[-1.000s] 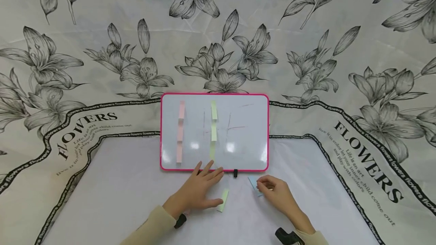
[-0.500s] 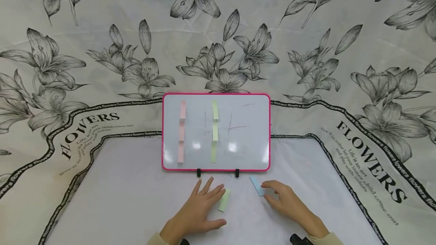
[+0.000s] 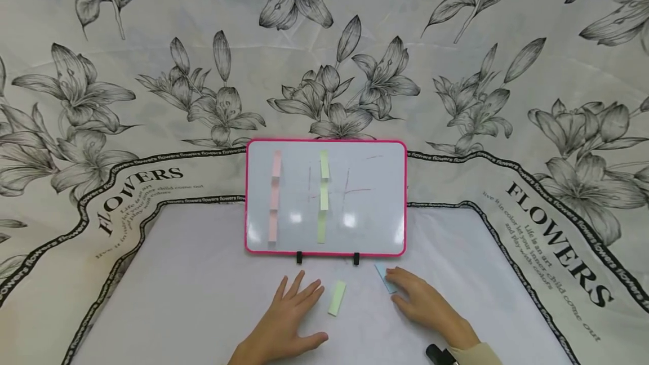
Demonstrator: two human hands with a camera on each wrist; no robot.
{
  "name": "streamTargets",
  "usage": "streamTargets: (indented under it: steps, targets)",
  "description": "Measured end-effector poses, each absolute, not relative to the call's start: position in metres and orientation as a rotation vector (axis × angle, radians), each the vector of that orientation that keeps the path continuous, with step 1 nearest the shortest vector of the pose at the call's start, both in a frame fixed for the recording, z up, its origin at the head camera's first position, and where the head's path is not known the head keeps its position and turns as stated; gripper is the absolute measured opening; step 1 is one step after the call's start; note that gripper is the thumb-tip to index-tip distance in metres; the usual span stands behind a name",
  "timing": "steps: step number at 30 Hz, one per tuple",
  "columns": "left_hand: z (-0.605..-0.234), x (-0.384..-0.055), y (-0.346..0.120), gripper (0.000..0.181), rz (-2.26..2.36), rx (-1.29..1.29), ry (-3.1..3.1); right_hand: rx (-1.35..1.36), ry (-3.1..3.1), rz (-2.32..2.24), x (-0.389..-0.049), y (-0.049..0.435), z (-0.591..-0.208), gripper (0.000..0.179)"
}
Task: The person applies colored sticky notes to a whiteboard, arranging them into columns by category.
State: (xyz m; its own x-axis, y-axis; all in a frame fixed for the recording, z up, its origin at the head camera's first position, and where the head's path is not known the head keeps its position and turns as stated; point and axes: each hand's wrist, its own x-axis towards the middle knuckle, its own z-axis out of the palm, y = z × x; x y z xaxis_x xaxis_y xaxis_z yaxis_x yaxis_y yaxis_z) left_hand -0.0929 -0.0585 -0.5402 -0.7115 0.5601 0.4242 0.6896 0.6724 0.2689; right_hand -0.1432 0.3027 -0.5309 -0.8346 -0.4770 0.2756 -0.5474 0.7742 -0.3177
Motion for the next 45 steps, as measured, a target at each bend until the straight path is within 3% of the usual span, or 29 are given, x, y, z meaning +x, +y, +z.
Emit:
streamTargets:
  steps: [5, 16, 32, 45]
  targets:
    - [-0.537, -0.094, -0.058, 0.08, -0.573, -0.986, -2.551, 0.828, -2.819, 0.499, -0.139, 0.294, -0.528, 0.033]
    - [-0.529, -0.093, -0.049, 0.081, -0.636, -1.014, -2.528, 0.797, -2.815, 0.422, -0.112, 0.269, -0.524, 0.029]
    - [-0.529, -0.091, -0.038, 0.08, -0.693, -1.046, -2.544, 0.52, -2.89, 0.804, -0.107, 0.266, -0.529, 0.014]
    - [-0.525, -0.092, -0.034, 0.08, -0.69, -1.063, -2.549, 0.394, -2.955, 0.767, -0.109, 0.258, -0.53, 0.023]
